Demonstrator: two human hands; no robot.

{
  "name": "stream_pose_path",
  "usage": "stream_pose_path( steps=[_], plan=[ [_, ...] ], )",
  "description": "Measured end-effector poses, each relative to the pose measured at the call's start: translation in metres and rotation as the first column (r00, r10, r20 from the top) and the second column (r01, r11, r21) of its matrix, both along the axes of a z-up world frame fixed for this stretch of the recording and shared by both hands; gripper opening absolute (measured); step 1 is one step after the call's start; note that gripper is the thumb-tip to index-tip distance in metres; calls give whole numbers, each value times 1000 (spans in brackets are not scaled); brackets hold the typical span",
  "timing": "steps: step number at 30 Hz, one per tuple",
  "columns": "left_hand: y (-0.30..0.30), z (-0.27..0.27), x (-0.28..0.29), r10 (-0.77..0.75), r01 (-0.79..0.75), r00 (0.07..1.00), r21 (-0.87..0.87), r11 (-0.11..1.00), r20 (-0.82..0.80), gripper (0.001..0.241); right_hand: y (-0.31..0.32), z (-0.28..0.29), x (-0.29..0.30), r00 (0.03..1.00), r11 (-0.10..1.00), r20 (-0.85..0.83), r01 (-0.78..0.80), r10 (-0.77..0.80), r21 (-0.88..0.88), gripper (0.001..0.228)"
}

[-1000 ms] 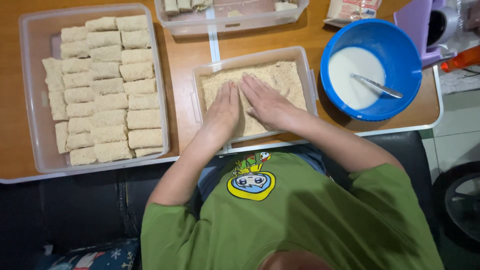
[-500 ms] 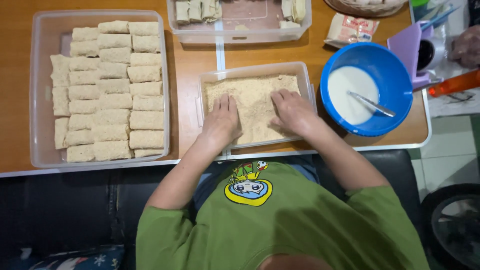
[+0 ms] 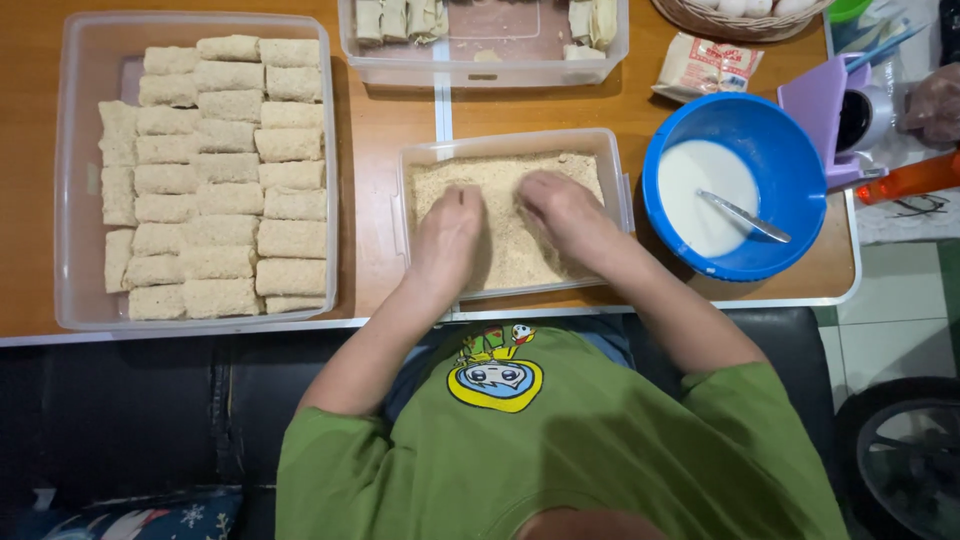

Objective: Coating prepared food items in a liquid wash and breadcrumbs.

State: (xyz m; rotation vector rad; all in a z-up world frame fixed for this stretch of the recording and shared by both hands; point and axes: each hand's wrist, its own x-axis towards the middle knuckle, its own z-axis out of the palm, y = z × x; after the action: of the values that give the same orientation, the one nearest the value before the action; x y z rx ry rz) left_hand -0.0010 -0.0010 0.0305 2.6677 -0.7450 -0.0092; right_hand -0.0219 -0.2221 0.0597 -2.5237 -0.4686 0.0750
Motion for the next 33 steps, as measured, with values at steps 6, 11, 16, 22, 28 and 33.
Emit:
stream_pose_path(
  steps=[6, 11, 16, 22, 28, 33],
  plan=[
    [-12, 33, 0, -176, 193, 980, -236, 952, 93, 50, 21, -4, 1, 979, 994, 172, -106, 109, -27, 77],
    [-12, 9, 7, -192, 215, 967, -132, 968, 169, 40, 19, -12, 4, 993, 989, 74, -77, 87, -127, 64],
    [-9, 20, 14, -208, 216, 974, -91, 972, 86, 33, 10, 0, 16, 982, 975, -160, -134, 105, -177, 41],
    [-14, 50, 30, 18, -21, 802, 2, 1000, -597, 44, -9, 6, 22, 769, 992, -628, 115, -119, -47, 32],
    [-1, 40, 16, -41, 50, 953, 23, 998, -301, 62, -23, 20, -10, 982, 962, -29, 178, -188, -209, 23],
    [4, 22, 1, -138, 129, 971, -60, 990, -195, 91, -8, -12, -29, 940, 993, -340, -41, 1, -111, 52]
  ],
)
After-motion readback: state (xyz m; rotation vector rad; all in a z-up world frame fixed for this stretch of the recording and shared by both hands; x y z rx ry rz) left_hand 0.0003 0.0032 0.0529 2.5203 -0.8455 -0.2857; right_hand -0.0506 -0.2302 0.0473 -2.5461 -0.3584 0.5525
